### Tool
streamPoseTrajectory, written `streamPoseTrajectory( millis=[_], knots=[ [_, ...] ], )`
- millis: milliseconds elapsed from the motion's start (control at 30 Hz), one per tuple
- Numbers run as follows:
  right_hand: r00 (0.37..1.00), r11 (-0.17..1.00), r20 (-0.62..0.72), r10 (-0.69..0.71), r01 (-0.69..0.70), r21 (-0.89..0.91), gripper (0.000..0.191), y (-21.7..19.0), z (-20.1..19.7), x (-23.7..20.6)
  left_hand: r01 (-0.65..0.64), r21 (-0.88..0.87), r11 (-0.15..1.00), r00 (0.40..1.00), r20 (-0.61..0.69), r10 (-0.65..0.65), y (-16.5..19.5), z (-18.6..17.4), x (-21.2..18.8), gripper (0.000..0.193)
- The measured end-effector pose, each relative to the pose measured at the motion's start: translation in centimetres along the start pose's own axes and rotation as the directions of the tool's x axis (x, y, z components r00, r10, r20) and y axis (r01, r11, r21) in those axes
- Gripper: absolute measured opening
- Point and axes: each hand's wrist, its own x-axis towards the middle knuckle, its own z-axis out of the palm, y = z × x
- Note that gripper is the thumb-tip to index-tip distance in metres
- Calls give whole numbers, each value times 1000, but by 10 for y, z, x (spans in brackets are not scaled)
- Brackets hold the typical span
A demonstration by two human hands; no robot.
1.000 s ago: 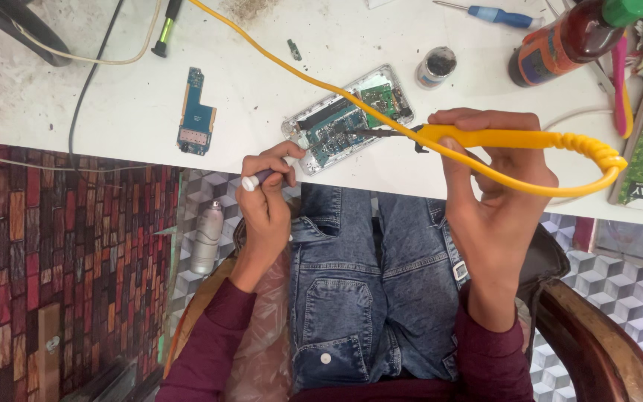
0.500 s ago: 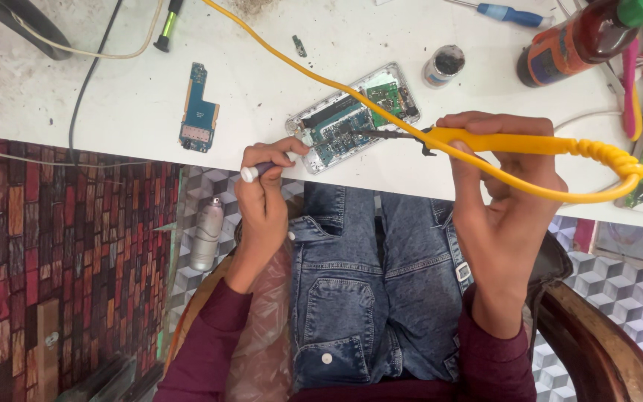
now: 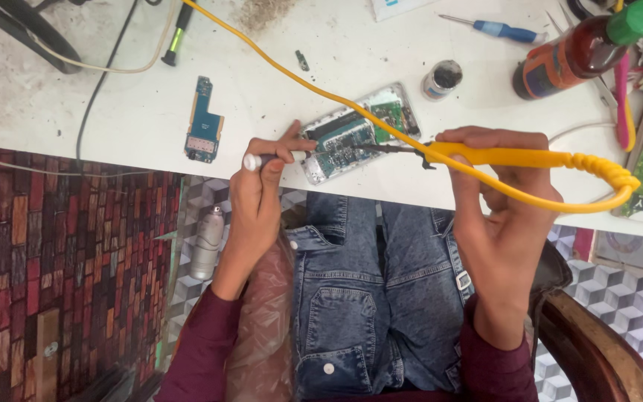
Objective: The person uses a soldering iron and a small screwdriver to work on a circuit board placed on a white table. They repeatedly apply the soldering iron to various points on the board while holding the board steady with the screwdriver. The person also briefly picks up a small container and places it back on the table.
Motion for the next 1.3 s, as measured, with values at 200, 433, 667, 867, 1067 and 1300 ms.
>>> streamPoseTrajectory(
  millis=[200,433,667,867,1067,1300],
  knots=[
    [1000,1000,-3,7,-7,-30,20,-6,2,-3,66,-92,994,998,3,-66,-2,-3,4,34],
    [1000,996,7,-6,7,-92,21,-4,0,-10,7,-130,991,1000,19,-4,-10,-6,5,36],
    [1000,994,9,14,-13,-112,19,-9,1,-14,10,-151,989,1000,29,-5,-12,-6,3,35],
    [1000,996,-6,26,-26,-91,20,-11,2,-11,10,-159,987,1000,19,-7,-13,-4,3,33],
    [996,997,-49,78,-79,-21,22,-6,-2,-8,-14,-118,993,1000,26,17,-14,-2,2,34],
    [999,999,-37,32,-33,-26,19,6,-8,-8,-3,-114,993,1000,18,5,-14,-2,2,35]
  ],
)
